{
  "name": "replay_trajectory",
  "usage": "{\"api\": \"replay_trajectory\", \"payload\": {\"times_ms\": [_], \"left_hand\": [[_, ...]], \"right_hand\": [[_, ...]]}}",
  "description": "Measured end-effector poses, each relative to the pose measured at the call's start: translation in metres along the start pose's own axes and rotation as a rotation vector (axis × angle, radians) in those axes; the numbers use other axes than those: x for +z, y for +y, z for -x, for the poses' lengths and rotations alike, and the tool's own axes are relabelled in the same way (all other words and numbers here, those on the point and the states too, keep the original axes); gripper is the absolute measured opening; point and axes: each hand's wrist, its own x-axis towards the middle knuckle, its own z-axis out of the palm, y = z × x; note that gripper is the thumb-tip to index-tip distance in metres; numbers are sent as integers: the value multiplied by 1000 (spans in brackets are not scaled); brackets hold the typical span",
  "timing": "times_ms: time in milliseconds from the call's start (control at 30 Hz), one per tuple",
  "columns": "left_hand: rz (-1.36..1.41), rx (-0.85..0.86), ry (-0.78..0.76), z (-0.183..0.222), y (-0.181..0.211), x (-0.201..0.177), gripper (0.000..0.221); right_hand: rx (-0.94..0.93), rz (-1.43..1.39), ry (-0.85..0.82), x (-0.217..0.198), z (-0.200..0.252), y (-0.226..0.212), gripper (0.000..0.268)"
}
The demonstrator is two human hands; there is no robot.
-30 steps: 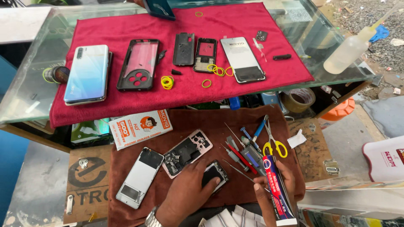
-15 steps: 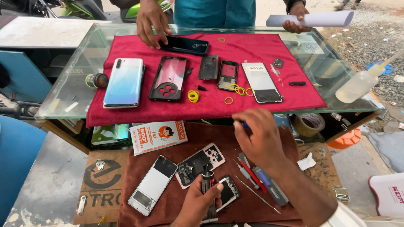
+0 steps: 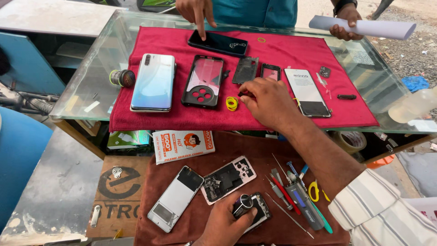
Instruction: The person applies adhesive to the frame of a disassembled smartphone using a tube. They then use a red tool to spread the adhesive evenly along the edges. The person handles a new screen assembly and a toothbrush, placing them on the workbench. Finally, they align the new screen with the phone body and press it into place to complete the assembly.
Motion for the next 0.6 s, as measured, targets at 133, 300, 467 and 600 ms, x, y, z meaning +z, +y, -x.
{"api": "replay_trajectory", "payload": {"times_ms": [133, 300, 467, 600], "left_hand": [[-160, 17, 29, 3, 7, -1, 19], [-209, 147, 41, 6, 14, 0, 18], [-173, 32, 29, 3, 21, 0, 17], [-297, 95, 90, 2, 21, 1, 21]], "right_hand": [[22, 75, 17, -1, -2, -6, 15], [-9, -25, 384, -2, 18, -20, 12], [335, -606, 512, 8, 117, -38, 12], [648, -1340, 359, 35, 211, -53, 19]]}}
